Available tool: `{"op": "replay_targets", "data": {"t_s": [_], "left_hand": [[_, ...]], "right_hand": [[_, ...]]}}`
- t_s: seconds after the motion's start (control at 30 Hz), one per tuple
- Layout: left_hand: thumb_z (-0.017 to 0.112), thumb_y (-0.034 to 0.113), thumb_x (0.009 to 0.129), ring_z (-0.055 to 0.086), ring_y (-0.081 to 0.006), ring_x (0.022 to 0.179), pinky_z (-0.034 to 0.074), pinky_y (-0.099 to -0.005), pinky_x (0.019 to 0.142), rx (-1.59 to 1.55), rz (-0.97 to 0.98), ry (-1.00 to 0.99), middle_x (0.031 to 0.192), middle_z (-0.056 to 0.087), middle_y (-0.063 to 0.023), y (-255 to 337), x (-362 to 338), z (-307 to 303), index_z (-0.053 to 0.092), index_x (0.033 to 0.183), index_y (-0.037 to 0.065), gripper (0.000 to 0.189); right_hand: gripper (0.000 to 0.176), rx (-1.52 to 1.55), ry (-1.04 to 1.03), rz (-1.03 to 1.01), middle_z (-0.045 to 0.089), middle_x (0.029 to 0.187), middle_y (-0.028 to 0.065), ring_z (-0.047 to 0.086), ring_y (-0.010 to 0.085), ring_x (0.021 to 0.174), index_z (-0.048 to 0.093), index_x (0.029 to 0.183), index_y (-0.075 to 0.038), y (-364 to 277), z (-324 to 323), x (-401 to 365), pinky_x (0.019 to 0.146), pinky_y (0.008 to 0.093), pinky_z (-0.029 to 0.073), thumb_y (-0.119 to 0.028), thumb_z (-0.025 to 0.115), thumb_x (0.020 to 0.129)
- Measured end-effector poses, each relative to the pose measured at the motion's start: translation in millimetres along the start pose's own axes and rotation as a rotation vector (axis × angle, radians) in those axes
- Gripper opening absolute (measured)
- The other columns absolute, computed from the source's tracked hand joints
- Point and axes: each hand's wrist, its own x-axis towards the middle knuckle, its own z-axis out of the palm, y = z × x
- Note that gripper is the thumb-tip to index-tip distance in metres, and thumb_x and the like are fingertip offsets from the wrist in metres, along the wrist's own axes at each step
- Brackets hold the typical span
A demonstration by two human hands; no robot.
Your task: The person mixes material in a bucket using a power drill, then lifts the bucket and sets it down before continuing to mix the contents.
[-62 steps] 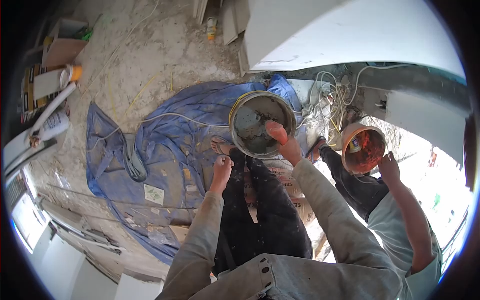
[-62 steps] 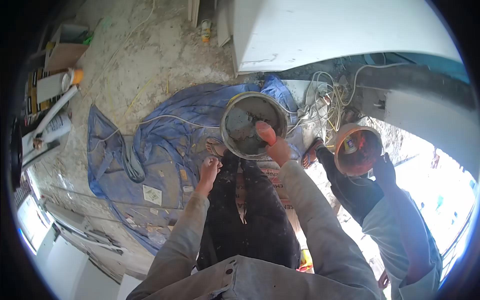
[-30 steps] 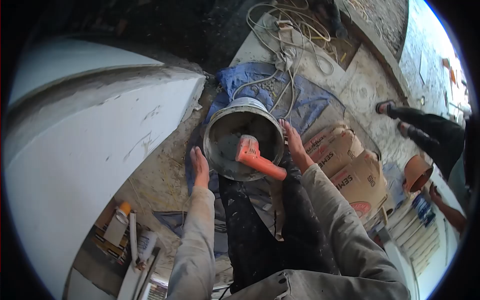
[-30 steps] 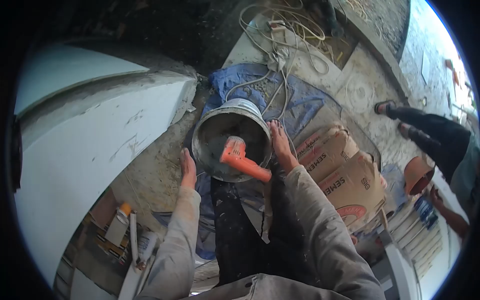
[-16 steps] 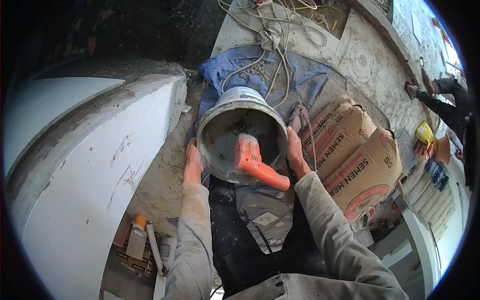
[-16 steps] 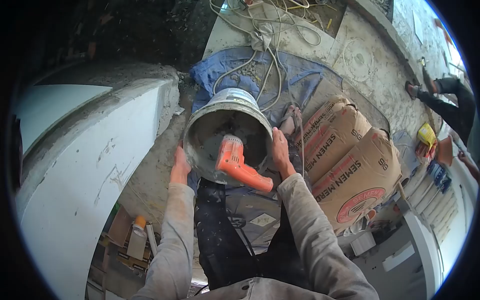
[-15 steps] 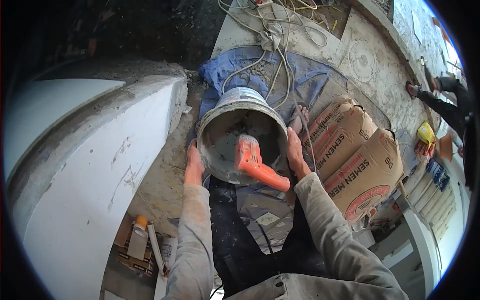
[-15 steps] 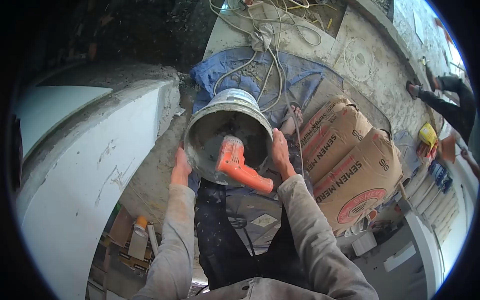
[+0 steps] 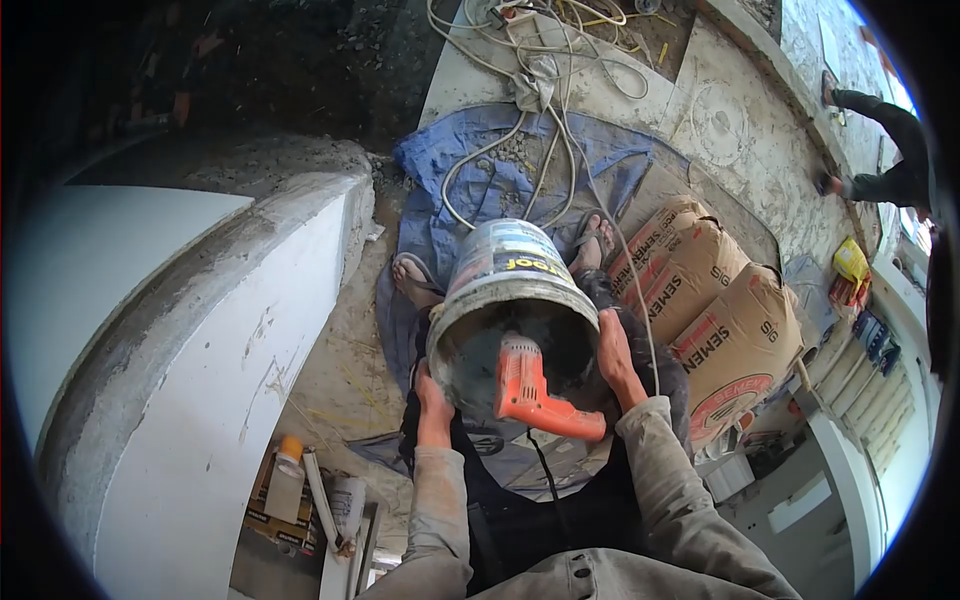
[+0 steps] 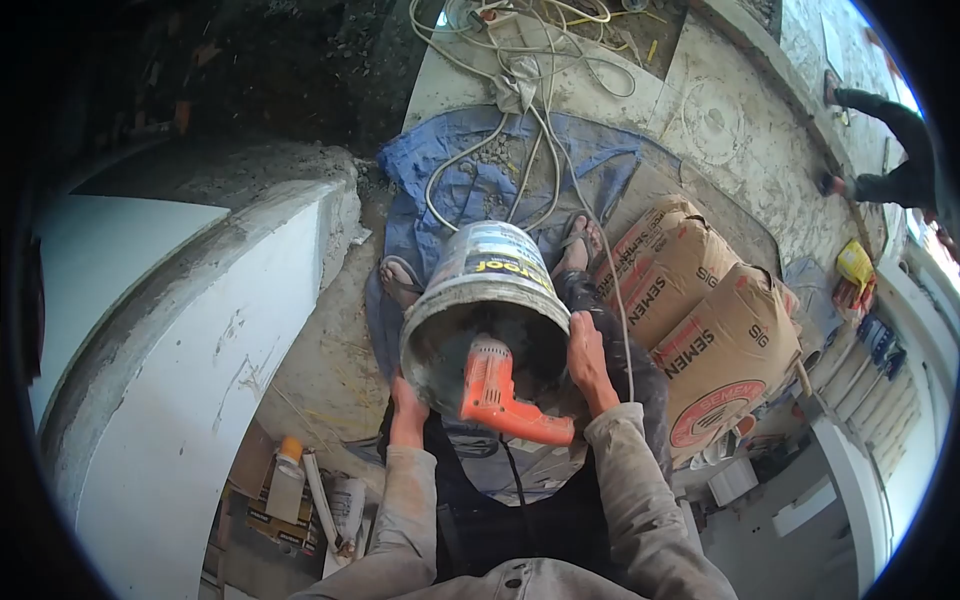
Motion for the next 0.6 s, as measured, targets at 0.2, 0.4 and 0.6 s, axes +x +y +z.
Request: {"op": "replay_targets", "data": {"t_s": [0.2, 0.4, 0.6], "left_hand": [[0.038, 0.032, 0.101, 0.062, -0.0297, 0.111, 0.047, -0.0408, 0.097, -0.023, -0.121, 0.059, 0.120, 0.066, -0.0150, -39.8, -14.2, -16.0, 0.061, 0.125, 0.001, 0.046], [0.037, 0.032, 0.103, 0.063, -0.0274, 0.112, 0.049, -0.0397, 0.096, -0.104, -0.136, -0.037, 0.125, 0.063, -0.0123, -94.4, -15.8, -78.1, 0.058, 0.129, 0.002, 0.045], [0.037, 0.028, 0.105, 0.059, -0.0266, 0.119, 0.047, -0.0398, 0.102, -0.156, -0.040, -0.102, 0.133, 0.059, -0.0116, -126.2, -8.5, -96.6, 0.052, 0.137, 0.003, 0.044]], "right_hand": [[0.048, -0.181, -0.038, 0.209, 0.053, 0.090, 0.0286, 0.050, 0.0441, 0.084, 0.049, 0.098, 0.002, -4.2, -5.2, -19.8, 0.079, 0.0506, 0.037, -0.039, 0.026, 0.103], [0.047, -0.337, -0.080, 0.135, 0.050, 0.091, 0.0282, 0.046, 0.0463, 0.084, 0.050, 0.098, 0.001, 3.1, 12.3, -32.8, 0.080, 0.0530, 0.036, -0.039, 0.026, 0.103], [0.043, -0.400, -0.203, 0.149, 0.057, 0.101, 0.0304, 0.051, 0.0507, 0.092, 0.052, 0.099, 0.000, 16.6, 28.2, -17.2, 0.088, 0.0537, 0.036, -0.037, 0.030, 0.103]]}}
